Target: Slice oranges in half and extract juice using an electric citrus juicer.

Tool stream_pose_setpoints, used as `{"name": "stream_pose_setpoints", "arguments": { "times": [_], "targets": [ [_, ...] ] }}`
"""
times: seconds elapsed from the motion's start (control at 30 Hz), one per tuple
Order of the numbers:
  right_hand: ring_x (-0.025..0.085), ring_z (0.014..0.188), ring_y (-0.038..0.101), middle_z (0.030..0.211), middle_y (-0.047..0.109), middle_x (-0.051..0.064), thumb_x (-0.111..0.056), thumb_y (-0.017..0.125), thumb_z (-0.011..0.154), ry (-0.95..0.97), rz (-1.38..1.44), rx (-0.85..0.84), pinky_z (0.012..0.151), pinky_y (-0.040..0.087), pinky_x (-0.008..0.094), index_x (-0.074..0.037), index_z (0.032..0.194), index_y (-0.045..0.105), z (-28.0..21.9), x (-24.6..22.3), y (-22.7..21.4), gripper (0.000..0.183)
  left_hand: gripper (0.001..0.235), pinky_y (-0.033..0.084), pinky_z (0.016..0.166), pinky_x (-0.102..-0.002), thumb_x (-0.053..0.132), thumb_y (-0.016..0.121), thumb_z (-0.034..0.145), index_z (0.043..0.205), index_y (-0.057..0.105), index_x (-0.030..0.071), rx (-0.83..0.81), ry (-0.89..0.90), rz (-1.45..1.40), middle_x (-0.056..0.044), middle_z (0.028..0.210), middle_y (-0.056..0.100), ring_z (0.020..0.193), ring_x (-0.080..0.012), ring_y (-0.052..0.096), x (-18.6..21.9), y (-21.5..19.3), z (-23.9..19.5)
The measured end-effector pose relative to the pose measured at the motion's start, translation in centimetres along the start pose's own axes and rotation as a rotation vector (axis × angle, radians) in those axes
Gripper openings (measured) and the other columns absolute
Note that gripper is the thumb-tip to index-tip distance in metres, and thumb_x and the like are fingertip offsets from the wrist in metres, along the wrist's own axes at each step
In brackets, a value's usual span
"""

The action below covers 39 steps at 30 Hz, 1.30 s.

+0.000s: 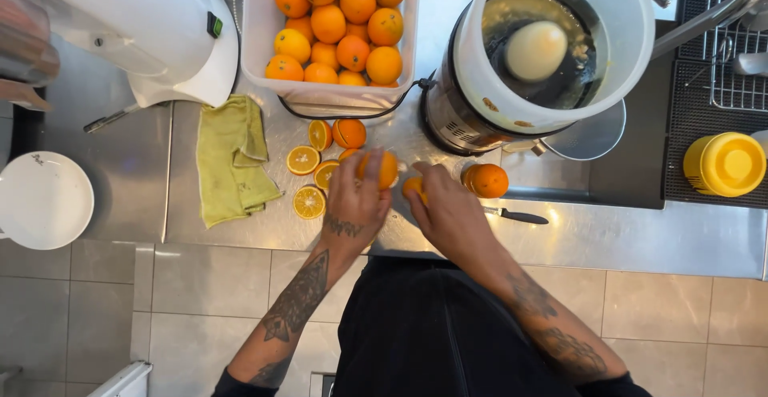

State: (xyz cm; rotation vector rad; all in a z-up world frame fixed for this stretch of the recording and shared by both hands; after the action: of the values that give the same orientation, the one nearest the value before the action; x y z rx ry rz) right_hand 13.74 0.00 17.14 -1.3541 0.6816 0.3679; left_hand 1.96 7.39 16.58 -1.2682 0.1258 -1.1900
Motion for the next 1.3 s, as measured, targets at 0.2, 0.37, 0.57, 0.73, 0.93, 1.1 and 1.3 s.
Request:
{"name": "stream_pose_setpoints", "arguments": {
  "times": [0.2, 0.37, 0.57, 0.73, 0.93, 1.1, 1.3],
  "targets": [
    [0.039, 0.084, 0.067, 0.102, 0.065, 0.022, -0.032, 0.078, 0.088, -0.043, -0.160, 0.163, 0.066, 0.056, 0.047, 0.004, 0.131, 0.049, 1.7, -6.0, -13.5, 0.062, 0.065, 0.053, 0.114, -0.045, 0.000, 0.073, 0.094, 0.151, 0.041, 0.000, 0.156, 0.372, -0.116, -0.022, 0.149, 0.049, 0.130, -0.0388, 0.058, 11.0, -5.8, 6.3],
    [0.037, 0.080, 0.070, 0.092, 0.068, 0.016, -0.033, 0.078, 0.090, 0.092, -0.397, 0.205, 0.057, 0.054, 0.046, -0.002, 0.114, 0.051, 5.7, -1.6, -19.7, 0.048, 0.057, 0.053, 0.110, -0.042, 0.000, 0.066, 0.105, 0.154, 0.039, -0.007, 0.081, 0.521, -0.087, -0.028, 0.150, 0.049, 0.127, -0.0387, 0.057, 15.4, -4.8, 13.4],
    [0.038, 0.071, 0.071, 0.082, 0.070, 0.019, -0.049, 0.072, 0.097, -0.068, -0.461, 0.008, 0.058, 0.055, 0.044, -0.002, 0.118, 0.047, 11.6, 4.0, -20.7, 0.057, 0.060, 0.042, 0.103, -0.043, 0.001, 0.062, 0.088, 0.147, 0.054, 0.004, -0.055, 0.500, -0.037, -0.013, 0.144, 0.062, 0.129, -0.0302, 0.057, 13.0, -0.9, 19.5],
    [0.034, 0.057, 0.072, 0.067, 0.069, 0.015, -0.063, 0.067, 0.093, 0.134, -0.657, -0.284, 0.052, 0.056, 0.043, -0.005, 0.116, 0.046, 14.2, 6.9, -18.6, 0.066, 0.037, 0.035, 0.093, -0.040, 0.021, 0.072, 0.096, 0.131, 0.069, 0.009, -0.085, 0.357, -0.184, -0.002, 0.125, 0.071, 0.112, -0.0218, 0.059, 10.5, 1.4, 21.9],
    [0.035, 0.054, 0.068, 0.062, 0.066, 0.011, -0.051, 0.072, 0.093, -0.134, -0.551, -0.132, 0.048, 0.052, 0.044, -0.005, 0.104, 0.050, 14.2, 5.0, -18.4, 0.052, 0.032, 0.034, 0.086, -0.041, 0.021, 0.074, 0.094, 0.124, 0.075, 0.010, -0.121, 0.380, -0.157, 0.000, 0.118, 0.076, 0.100, -0.0226, 0.060, 10.1, 1.0, 22.9],
    [0.034, 0.053, 0.069, 0.059, 0.065, 0.013, -0.052, 0.075, 0.088, -0.080, -0.481, -0.188, 0.049, 0.054, 0.044, -0.005, 0.101, 0.050, 14.1, 5.4, -18.0, 0.055, 0.028, 0.037, 0.086, -0.036, 0.023, 0.074, 0.099, 0.124, 0.074, 0.011, -0.168, 0.435, -0.221, -0.001, 0.109, 0.077, 0.096, -0.0211, 0.060, 9.0, 3.1, 23.0],
    [0.037, 0.059, 0.071, 0.063, 0.067, 0.015, -0.055, 0.073, 0.088, -0.001, -0.455, -0.229, 0.049, 0.056, 0.046, -0.003, 0.101, 0.048, 14.1, 6.9, -17.7, 0.059, 0.010, 0.031, 0.077, -0.047, 0.024, 0.071, 0.095, 0.100, 0.079, 0.019, -0.208, 0.471, -0.107, 0.001, 0.070, 0.064, 0.081, -0.0202, 0.060, 10.4, 3.6, 24.4]
  ]
}}
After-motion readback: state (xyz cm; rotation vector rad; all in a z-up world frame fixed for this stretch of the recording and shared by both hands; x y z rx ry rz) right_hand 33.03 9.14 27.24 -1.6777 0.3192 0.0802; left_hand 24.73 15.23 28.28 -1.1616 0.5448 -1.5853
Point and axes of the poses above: each hand's wrist, its own z-axis towards the middle knuckle, its own y-axis out of the palm, x = y × z, the point moved 9 cm from there along z, towards the middle knuckle
